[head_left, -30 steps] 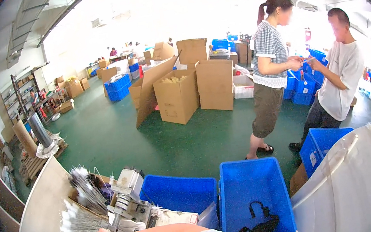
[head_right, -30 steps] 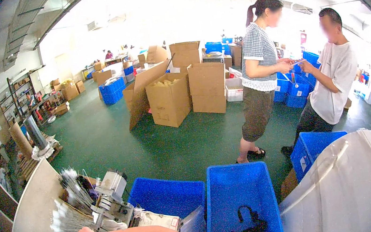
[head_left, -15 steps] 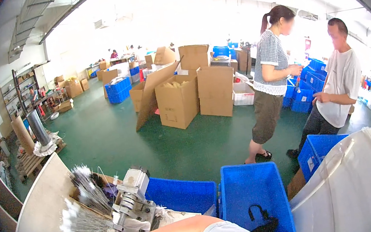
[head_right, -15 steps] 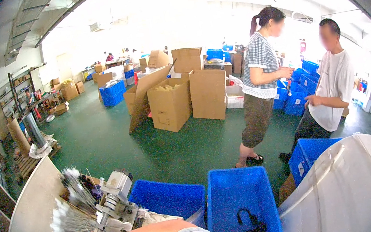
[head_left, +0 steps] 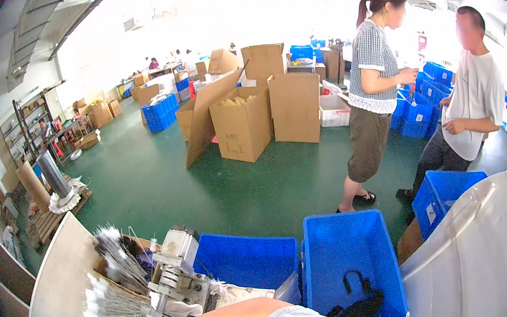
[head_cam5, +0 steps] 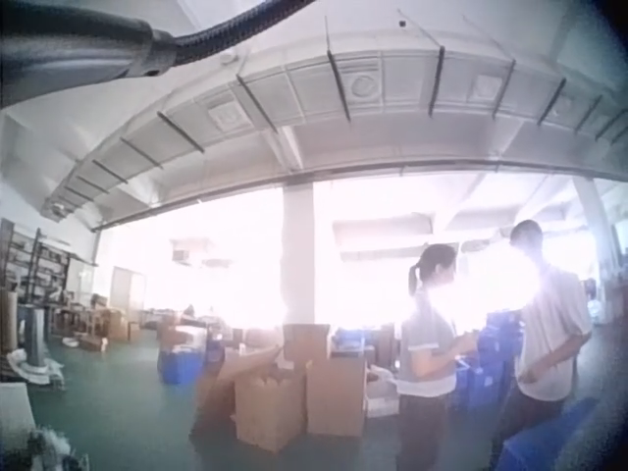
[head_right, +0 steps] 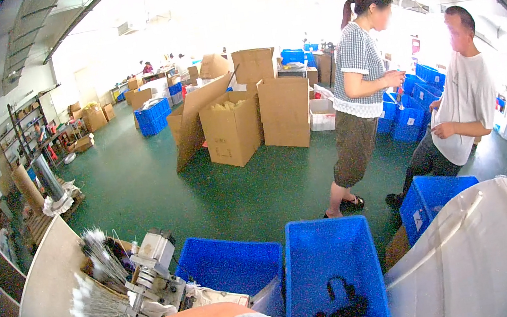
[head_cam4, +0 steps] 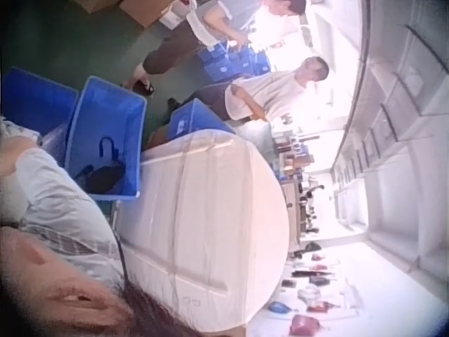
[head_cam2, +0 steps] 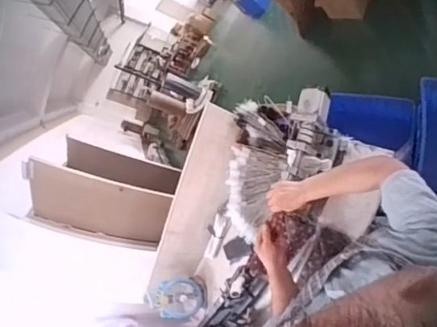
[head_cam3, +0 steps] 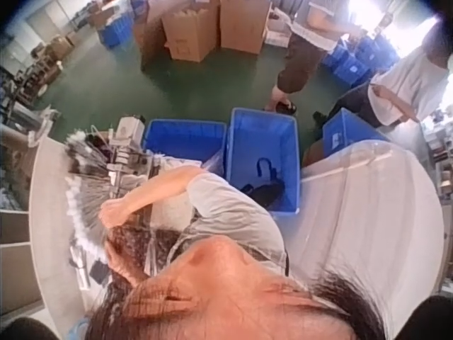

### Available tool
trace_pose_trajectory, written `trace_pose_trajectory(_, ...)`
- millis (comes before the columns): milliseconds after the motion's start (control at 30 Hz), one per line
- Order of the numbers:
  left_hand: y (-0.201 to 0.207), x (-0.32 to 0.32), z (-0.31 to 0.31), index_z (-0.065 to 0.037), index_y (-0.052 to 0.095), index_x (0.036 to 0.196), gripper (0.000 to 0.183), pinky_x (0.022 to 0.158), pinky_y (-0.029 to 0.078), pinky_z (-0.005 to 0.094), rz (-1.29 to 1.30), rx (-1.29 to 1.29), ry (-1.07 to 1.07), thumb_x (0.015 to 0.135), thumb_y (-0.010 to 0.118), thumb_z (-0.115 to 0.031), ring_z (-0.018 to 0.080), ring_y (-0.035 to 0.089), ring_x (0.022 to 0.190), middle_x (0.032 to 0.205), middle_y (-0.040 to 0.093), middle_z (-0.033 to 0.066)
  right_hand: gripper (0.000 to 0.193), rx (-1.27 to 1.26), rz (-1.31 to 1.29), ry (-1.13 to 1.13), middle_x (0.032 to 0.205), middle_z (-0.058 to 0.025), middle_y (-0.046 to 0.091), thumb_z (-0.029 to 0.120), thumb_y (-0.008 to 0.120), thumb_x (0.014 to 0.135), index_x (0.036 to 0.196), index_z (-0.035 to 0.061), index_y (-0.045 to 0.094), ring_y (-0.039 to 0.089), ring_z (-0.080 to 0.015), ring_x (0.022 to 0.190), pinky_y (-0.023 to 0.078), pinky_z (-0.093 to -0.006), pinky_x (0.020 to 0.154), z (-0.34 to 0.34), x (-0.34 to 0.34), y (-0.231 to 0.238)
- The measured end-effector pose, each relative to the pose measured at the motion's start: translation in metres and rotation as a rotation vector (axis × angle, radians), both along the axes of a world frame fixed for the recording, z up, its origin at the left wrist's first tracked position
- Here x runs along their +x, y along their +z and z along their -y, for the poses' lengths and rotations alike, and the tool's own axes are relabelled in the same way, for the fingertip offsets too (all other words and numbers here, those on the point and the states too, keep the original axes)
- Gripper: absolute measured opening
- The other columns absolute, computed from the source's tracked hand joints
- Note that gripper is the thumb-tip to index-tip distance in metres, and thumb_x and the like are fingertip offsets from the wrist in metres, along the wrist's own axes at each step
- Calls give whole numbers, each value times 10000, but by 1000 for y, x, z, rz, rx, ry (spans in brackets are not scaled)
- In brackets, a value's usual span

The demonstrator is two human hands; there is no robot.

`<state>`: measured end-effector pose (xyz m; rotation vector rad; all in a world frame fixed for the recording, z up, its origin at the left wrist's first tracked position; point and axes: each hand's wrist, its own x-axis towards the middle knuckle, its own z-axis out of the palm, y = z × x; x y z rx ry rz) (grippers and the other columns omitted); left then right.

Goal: Manually assemble and secure components using a bench-mounted fixture and small tools.

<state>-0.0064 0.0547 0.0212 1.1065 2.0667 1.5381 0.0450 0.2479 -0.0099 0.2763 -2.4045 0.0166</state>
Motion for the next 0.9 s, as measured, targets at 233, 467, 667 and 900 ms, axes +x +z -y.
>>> trace_pose_trajectory(233,-61,-45,67,25,446,1220,408,787,479,296,-152,29,153,888,524,-199,186,536,960,1203,471,126,114,-317,317,246,627,6,578,260,596,591,559,151,599,515,-223,733,440,-318,613,37,-53,4)
trace_pose_trajectory(467,-43,20,105,20,589,1021,231,603,437,243,886,296,449,816,593,-87,124,538,663,790,599,58,145,-417,345,374,704,26,601,302,646,730,786,184,710,520,-192,785,461,-316,707,59,-35,53)
trace_pose_trajectory(667,-49,16,139,19,592,1021,228,626,437,226,917,342,502,867,557,-145,102,535,667,783,612,64,92,-454,367,410,670,17,581,239,678,716,782,178,698,517,-196,728,460,-308,645,112,-65,51)
trace_pose_trajectory(900,-26,-8,154,-11,585,935,386,638,449,270,1044,575,459,907,449,-371,145,553,678,751,603,73,60,-389,252,281,680,12,587,185,669,682,717,136,672,529,-200,732,463,-315,641,153,-81,49)
